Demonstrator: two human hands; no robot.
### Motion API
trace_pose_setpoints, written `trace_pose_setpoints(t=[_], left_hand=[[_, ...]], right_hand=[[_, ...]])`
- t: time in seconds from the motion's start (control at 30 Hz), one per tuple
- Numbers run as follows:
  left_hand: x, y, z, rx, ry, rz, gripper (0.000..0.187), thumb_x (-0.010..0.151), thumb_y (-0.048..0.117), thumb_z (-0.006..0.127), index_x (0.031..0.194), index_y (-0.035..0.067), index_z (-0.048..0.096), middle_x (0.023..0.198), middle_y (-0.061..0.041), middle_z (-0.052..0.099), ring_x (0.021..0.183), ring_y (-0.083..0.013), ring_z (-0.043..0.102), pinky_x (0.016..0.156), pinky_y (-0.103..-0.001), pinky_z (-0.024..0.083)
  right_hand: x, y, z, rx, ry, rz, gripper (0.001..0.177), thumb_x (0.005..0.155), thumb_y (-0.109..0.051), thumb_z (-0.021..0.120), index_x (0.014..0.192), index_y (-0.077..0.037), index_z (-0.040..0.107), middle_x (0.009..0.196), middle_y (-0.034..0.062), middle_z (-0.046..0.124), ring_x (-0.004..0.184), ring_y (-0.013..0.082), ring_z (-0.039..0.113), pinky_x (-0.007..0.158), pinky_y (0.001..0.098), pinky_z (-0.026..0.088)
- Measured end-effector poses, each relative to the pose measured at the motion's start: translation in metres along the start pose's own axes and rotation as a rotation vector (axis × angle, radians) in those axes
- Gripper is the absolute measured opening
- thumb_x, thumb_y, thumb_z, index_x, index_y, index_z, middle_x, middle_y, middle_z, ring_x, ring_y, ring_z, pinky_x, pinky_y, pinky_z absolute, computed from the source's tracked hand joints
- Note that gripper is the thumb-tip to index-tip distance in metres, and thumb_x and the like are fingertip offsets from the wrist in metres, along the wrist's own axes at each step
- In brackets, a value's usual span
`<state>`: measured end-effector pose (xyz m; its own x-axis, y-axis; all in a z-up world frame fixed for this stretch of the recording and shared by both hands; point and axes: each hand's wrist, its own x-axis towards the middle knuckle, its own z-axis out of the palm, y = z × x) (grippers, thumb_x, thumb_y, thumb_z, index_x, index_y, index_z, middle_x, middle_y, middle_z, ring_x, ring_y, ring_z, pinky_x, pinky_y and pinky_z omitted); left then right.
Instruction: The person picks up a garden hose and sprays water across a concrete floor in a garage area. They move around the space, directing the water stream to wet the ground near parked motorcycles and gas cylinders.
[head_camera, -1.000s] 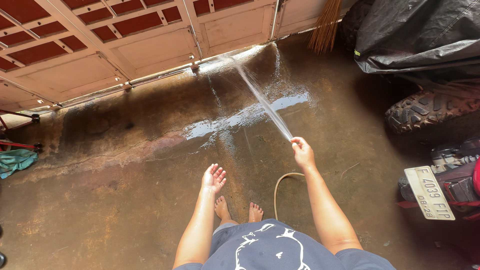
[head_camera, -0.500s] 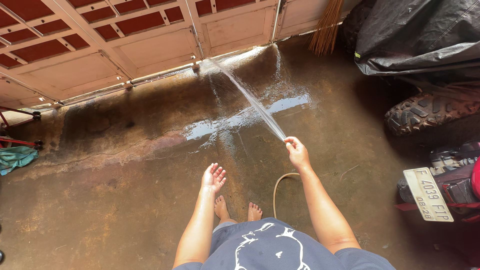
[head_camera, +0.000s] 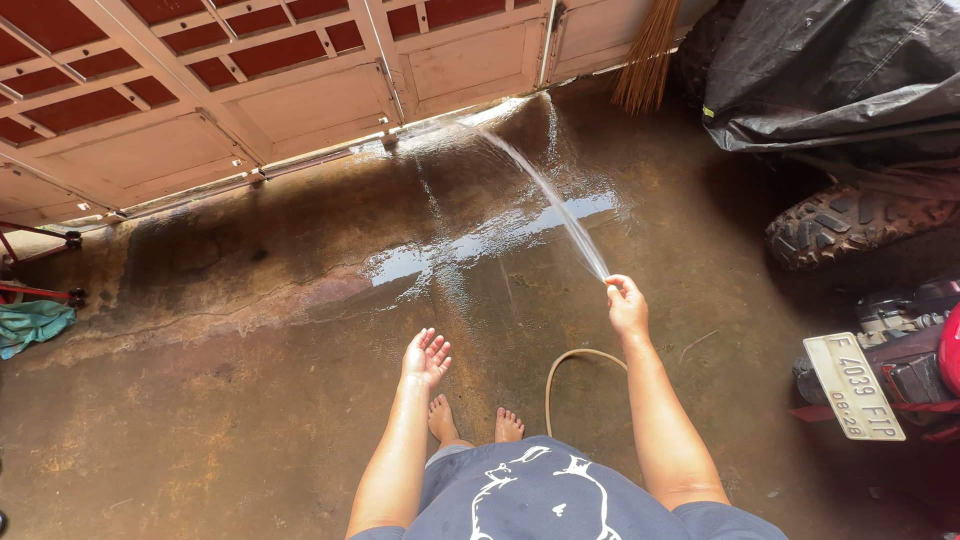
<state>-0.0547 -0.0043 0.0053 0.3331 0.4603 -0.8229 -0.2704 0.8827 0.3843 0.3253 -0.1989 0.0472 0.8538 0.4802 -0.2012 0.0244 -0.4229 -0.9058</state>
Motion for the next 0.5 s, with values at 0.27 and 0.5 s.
trace_pose_setpoints(t=[0.27,0.5], left_hand=[[0.002,-0.008,0.012,0.016,-0.011,-0.015,0.027,0.096,0.047,0.061,0.114,0.026,0.065,0.102,0.003,0.065,0.097,-0.0178,0.064,0.088,-0.044,0.045],[0.002,-0.013,0.018,0.03,-0.02,-0.025,0.027,0.097,0.047,0.06,0.114,0.026,0.064,0.102,0.003,0.065,0.096,-0.0175,0.064,0.088,-0.044,0.045]], right_hand=[[-0.001,0.001,-0.033,0.073,0.052,0.052,0.018,0.098,-0.014,0.06,0.112,-0.016,0.071,0.071,-0.0037,0.055,0.059,0.0059,0.049,0.052,0.0262,0.04],[0.0,0.009,-0.052,0.128,0.099,0.107,0.017,0.098,-0.012,0.06,0.111,-0.017,0.071,0.071,-0.0034,0.054,0.054,0.006,0.047,0.046,0.0262,0.037]])
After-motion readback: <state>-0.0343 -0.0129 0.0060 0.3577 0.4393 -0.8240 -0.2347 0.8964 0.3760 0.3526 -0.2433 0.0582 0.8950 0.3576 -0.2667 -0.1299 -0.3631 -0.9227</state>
